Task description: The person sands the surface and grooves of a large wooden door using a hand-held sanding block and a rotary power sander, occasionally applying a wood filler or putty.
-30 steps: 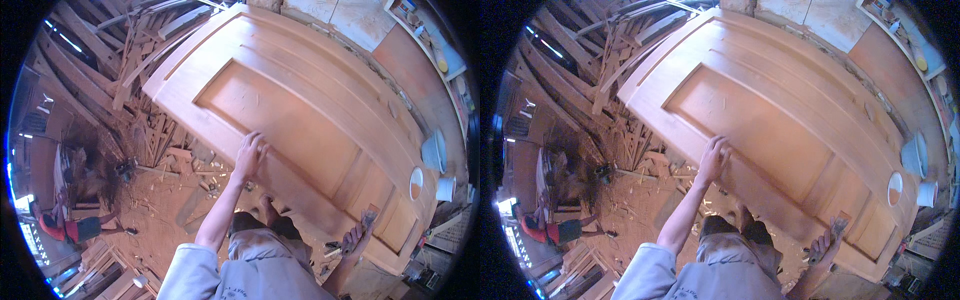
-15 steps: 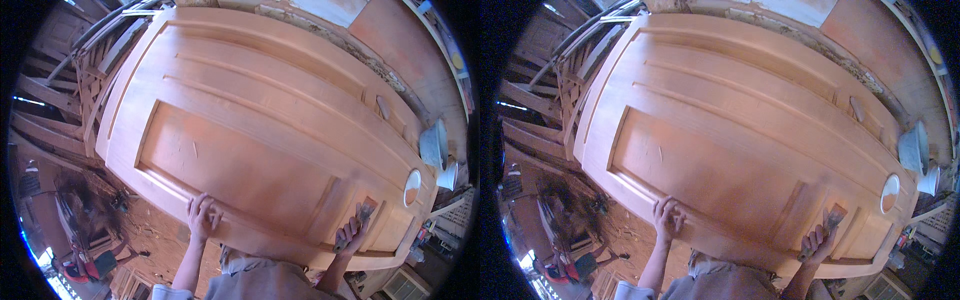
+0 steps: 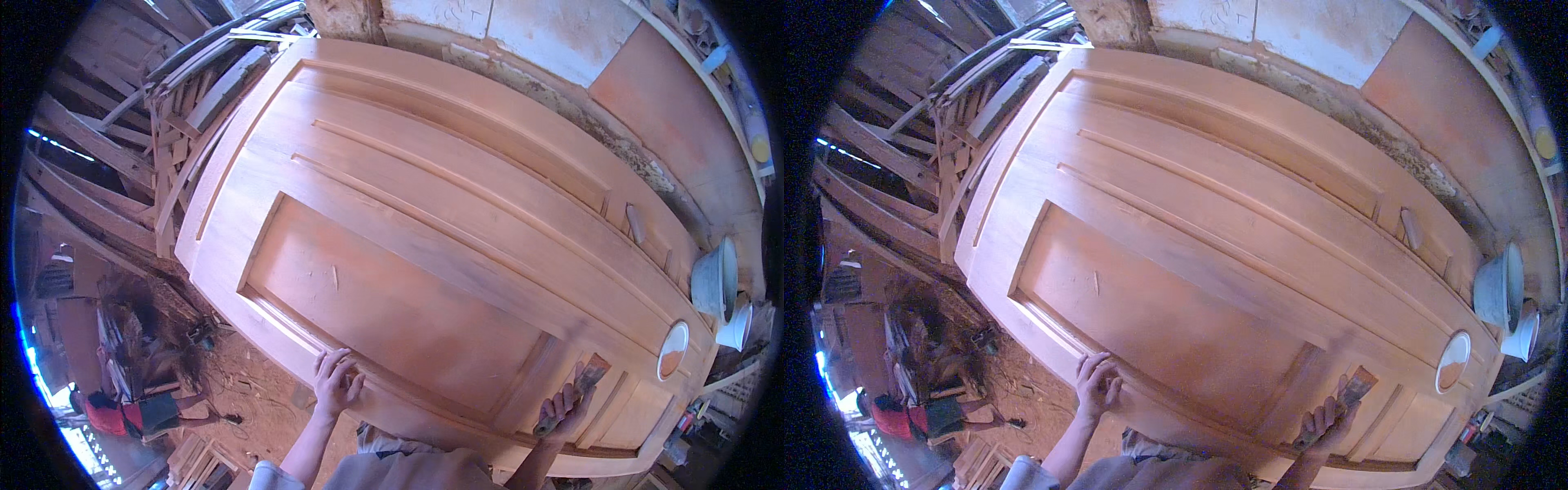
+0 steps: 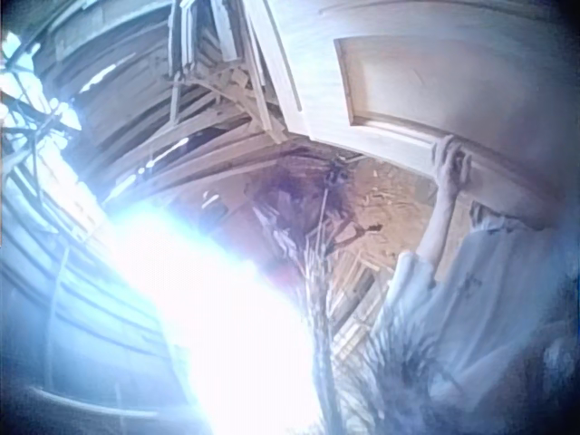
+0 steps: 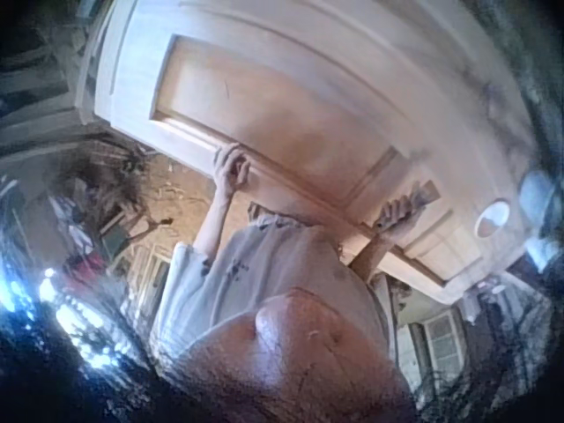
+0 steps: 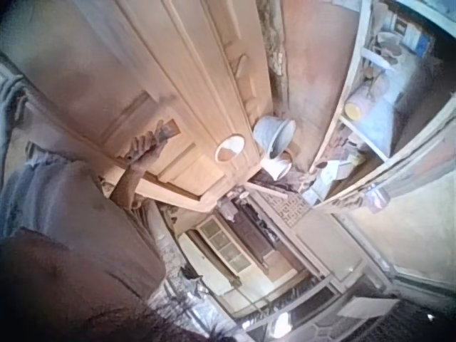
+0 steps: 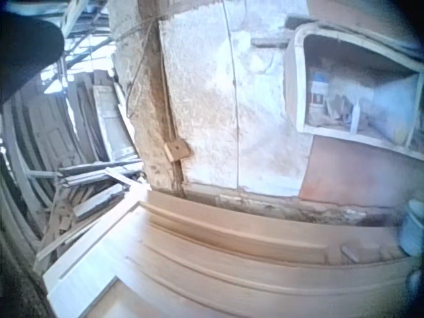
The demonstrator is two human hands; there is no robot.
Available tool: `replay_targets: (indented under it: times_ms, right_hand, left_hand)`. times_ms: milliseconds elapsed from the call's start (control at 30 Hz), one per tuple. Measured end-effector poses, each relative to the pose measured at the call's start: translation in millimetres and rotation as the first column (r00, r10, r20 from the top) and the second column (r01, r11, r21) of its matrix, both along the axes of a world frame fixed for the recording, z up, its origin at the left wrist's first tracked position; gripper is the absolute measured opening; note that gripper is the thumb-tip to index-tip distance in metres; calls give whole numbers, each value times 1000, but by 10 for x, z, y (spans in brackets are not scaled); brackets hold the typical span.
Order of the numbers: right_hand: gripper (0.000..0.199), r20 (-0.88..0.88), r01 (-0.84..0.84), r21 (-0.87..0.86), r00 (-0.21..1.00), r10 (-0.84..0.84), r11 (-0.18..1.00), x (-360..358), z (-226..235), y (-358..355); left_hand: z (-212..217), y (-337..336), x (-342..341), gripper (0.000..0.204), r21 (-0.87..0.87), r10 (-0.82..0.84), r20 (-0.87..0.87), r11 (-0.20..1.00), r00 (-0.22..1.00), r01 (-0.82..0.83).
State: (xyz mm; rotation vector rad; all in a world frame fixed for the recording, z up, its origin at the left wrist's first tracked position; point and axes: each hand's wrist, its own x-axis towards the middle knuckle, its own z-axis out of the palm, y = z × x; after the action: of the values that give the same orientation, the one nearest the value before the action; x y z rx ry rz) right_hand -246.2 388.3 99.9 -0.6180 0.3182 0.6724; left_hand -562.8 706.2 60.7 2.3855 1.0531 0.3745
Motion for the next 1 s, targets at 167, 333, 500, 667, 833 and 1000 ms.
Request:
replay_targets:
  times_ms: [167,333,500,667,833,1000]
  right_hand:
    - [60,12,36,97,999,-38,995,-202,22,-48]
    - [60,9,108,218,994,-112,970,-544,133,-191]
    - [59,128,89,318,982,-136,944,-801,98,-583]
    - [57,126,149,293,973,-193,944,-1171,337,-771]
    - [57,136,229,291,951,-278,929,-1613,493,-1201]
    - [58,94,442,214,878,-469,871,-2332,664,-1841]
  left_hand:
    - [-57,-13,-52,29,32,35,36,999,999,-36]
    - [-25,-32,-145,23,45,4,86,999,996,-8]
    - [24,-23,21,15,60,-38,152,998,988,30]
    - [-124,-83,-108,12,89,-6,204,996,979,-13]
    - [-144,-105,-110,15,110,5,250,993,968,-33]
    - [-69,-170,-84,14,133,-44,268,991,963,8]
